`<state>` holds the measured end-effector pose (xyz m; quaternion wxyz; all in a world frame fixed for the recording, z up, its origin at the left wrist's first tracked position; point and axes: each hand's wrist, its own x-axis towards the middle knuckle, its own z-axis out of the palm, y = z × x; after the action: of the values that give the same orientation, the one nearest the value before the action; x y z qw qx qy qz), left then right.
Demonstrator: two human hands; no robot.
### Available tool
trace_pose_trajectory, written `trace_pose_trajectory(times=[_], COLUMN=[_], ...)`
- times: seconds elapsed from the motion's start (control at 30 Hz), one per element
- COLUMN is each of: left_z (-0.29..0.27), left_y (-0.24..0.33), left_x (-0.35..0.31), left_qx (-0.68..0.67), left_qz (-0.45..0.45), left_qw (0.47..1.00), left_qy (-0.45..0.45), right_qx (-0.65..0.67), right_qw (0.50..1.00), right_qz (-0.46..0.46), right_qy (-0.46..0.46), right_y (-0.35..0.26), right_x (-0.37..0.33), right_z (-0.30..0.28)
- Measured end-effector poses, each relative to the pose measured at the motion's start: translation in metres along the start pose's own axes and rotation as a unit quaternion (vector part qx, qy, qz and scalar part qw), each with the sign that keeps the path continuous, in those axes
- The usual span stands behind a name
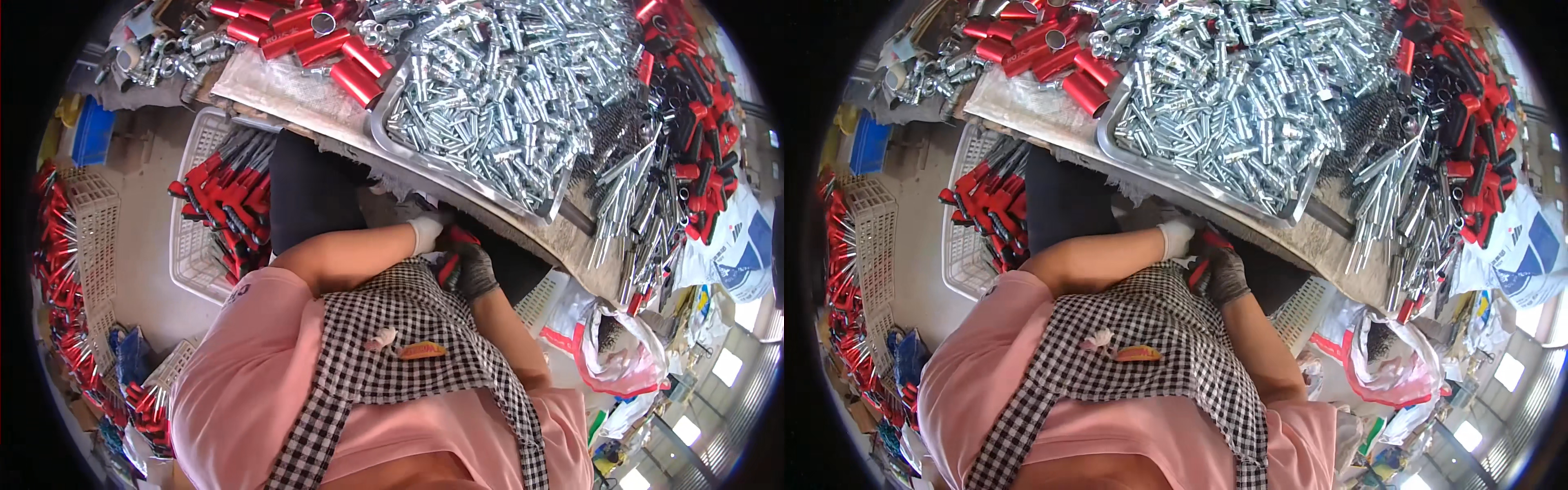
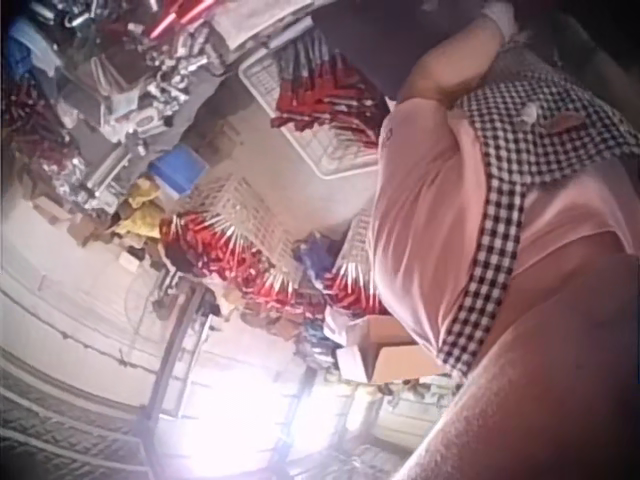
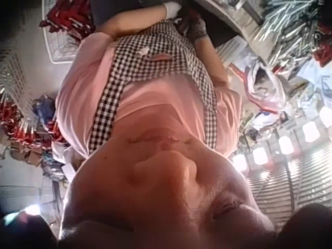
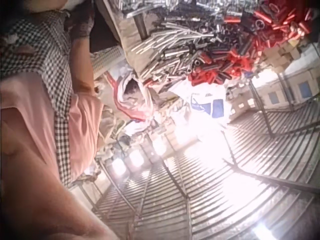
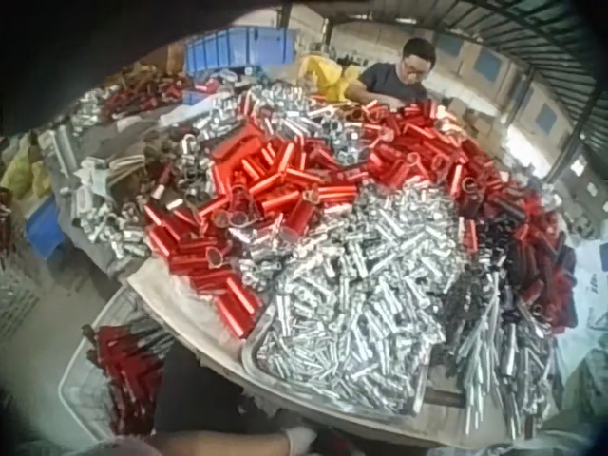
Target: Assembling metal components into red plastic handles using manual pressure and a crimping tool at a factory workstation.
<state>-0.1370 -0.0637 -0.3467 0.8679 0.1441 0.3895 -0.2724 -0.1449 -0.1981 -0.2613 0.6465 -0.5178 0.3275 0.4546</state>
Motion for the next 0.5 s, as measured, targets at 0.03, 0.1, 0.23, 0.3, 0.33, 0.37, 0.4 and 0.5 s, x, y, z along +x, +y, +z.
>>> trace_pose_trajectory(times=[0.03, 0.1, 0.23, 0.3, 0.33, 0.37, 0.4, 0.5], left_z=[-0.034, -0.092, -0.027, -0.013, -0.056, -0.081, -0.073, -0.026], left_y=[-0.013, -0.041, 0.003, 0.01, -0.002, -0.008, -0.005, 0.021], left_x=[0.04, 0.073, 0.024, -0.005, 0.03, 0.048, 0.043, -0.012], left_qx=[0.213, 0.409, 0.238, -0.013, -0.011, -0.001, 0.006, -0.266], left_qz=[0.198, 0.37, 0.187, 0.011, 0.05, 0.083, 0.079, 0.062], left_qw=[0.953, 0.821, 0.949, 0.999, 0.998, 0.996, 0.996, 0.962], left_qy=[-0.083, -0.147, -0.087, -0.03, -0.035, -0.043, -0.046, 0.012], right_qx=[-0.012, -0.06, -0.131, -0.186, -0.2, -0.501, -0.74, -0.766], right_qw=[1.0, 0.997, 0.99, 0.981, 0.979, 0.864, 0.67, 0.518], right_qz=[0.011, 0.048, -0.014, -0.05, -0.039, -0.038, -0.042, -0.378], right_qy=[-0.004, 0.022, 0.055, 0.017, -0.002, -0.027, -0.032, 0.047], right_y=[-0.003, -0.008, -0.008, -0.014, -0.012, -0.006, -0.003, 0.016], right_x=[0.0, -0.006, 0.034, 0.039, 0.054, 0.082, 0.108, 0.154], right_z=[0.011, 0.029, 0.009, 0.023, 0.033, 0.031, 0.016, 0.0])
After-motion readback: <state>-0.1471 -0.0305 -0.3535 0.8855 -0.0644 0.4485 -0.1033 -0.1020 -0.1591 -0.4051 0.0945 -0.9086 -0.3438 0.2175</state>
